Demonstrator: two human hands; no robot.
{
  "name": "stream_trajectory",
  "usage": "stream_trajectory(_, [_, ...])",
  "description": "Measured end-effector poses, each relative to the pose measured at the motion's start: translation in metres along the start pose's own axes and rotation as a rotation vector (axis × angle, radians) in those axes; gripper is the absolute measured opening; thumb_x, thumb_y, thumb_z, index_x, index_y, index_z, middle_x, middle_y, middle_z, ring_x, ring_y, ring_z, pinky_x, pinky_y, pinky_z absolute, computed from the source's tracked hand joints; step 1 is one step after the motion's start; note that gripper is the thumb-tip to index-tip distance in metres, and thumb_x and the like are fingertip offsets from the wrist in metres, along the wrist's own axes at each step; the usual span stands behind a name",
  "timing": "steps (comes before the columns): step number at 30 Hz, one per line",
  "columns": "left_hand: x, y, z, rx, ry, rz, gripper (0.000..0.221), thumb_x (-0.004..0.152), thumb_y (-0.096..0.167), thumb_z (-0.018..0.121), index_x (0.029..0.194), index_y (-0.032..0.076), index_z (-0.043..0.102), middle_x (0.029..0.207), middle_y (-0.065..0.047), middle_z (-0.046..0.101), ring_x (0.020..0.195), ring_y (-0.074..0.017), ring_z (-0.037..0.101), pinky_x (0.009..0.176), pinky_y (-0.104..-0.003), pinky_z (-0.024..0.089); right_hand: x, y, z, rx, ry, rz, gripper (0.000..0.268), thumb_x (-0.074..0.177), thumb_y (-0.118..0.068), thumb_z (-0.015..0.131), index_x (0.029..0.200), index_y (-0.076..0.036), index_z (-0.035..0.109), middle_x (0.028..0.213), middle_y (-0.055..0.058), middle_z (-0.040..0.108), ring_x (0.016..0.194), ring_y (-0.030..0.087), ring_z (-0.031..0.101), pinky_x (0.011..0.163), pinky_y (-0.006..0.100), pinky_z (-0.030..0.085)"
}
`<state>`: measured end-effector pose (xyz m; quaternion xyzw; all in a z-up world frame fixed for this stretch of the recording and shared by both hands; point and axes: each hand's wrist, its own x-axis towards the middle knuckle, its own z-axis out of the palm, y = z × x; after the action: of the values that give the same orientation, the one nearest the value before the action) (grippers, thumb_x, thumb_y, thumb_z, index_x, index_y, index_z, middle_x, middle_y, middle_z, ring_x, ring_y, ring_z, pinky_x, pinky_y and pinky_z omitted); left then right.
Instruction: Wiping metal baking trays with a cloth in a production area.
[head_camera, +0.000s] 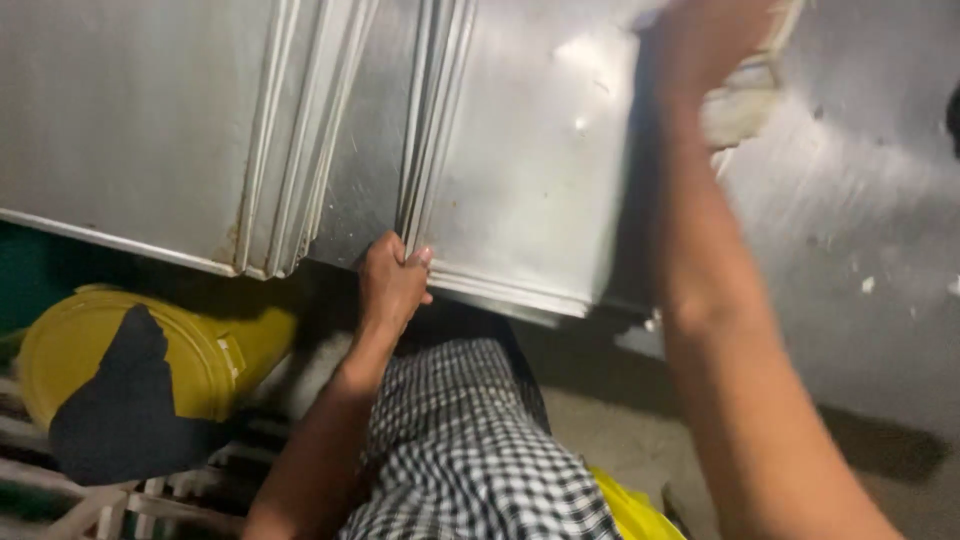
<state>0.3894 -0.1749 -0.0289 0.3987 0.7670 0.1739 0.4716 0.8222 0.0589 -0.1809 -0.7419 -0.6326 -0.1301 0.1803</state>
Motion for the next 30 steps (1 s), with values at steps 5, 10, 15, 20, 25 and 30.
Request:
stream_trajectory(5, [0.012,-0.031,0.011,0.013,0.024,0.128,0.034,0.091,0.017,0.075,0.077,0.006,0.045,0.069,-0.012,0.061,0.05,-0.0217,0.065,0.039,-0.036,0.054,-0.134,-0.268,-0.171,0.03,-0.024,0.143,0.052,0.091,-0.017,0.061,0.142,-0.007,0.053,0.121,0.028,0.06,0.106,0.043,0.057,0.088,0.054,0.045])
stream_trajectory(10, [0.006,-0.027,0.002,-0.006,-0.024,0.164,0.038,0.096,0.02,0.075,0.08,0.0,0.046,0.07,-0.021,0.06,0.056,-0.0319,0.069,0.05,-0.044,0.051,-0.228,-0.246,-0.238,0.257,-0.073,-0.107,0.069,0.088,-0.026,0.074,0.153,-0.027,0.052,0.102,0.016,0.054,0.095,0.036,0.054,0.082,0.052,0.043])
stream_trajectory(15, [0.006,-0.025,0.004,0.0,0.051,0.309,0.033,0.087,0.013,0.078,0.088,0.002,0.047,0.079,-0.019,0.059,0.077,-0.0403,0.065,0.07,-0.05,0.051,-0.252,-0.086,-0.242,-0.142,0.063,0.142,0.059,0.092,-0.026,0.075,0.148,-0.02,0.058,0.104,0.021,0.059,0.094,0.038,0.058,0.077,0.052,0.045])
stream_trajectory(20, [0.003,-0.029,0.005,0.095,0.281,0.757,0.032,0.076,0.0,0.08,0.092,-0.001,0.053,0.09,-0.021,0.058,0.087,-0.0441,0.058,0.074,-0.055,0.046,-0.273,-0.014,-0.211,0.132,0.137,0.373,0.04,0.105,-0.017,0.067,0.141,-0.002,0.06,0.107,0.026,0.062,0.099,0.044,0.059,0.085,0.052,0.048])
stream_trajectory(25, [0.039,-0.046,0.021,0.286,0.382,0.761,0.011,0.086,-0.003,0.065,0.093,0.002,0.058,0.096,-0.02,0.063,0.091,-0.0436,0.061,0.079,-0.054,0.049,-0.284,-0.015,-0.205,0.327,0.167,0.339,0.036,0.105,-0.017,0.066,0.135,0.003,0.063,0.106,0.026,0.065,0.097,0.044,0.061,0.087,0.052,0.048])
stream_trajectory(30, [0.016,-0.029,0.005,0.263,0.396,0.881,0.008,0.092,0.005,0.068,0.092,0.0,0.062,0.092,-0.022,0.06,0.089,-0.0439,0.059,0.08,-0.054,0.049,-0.268,-0.042,-0.249,0.25,0.116,0.329,0.04,0.099,-0.019,0.071,0.133,0.002,0.067,0.101,0.028,0.063,0.092,0.045,0.061,0.082,0.052,0.05])
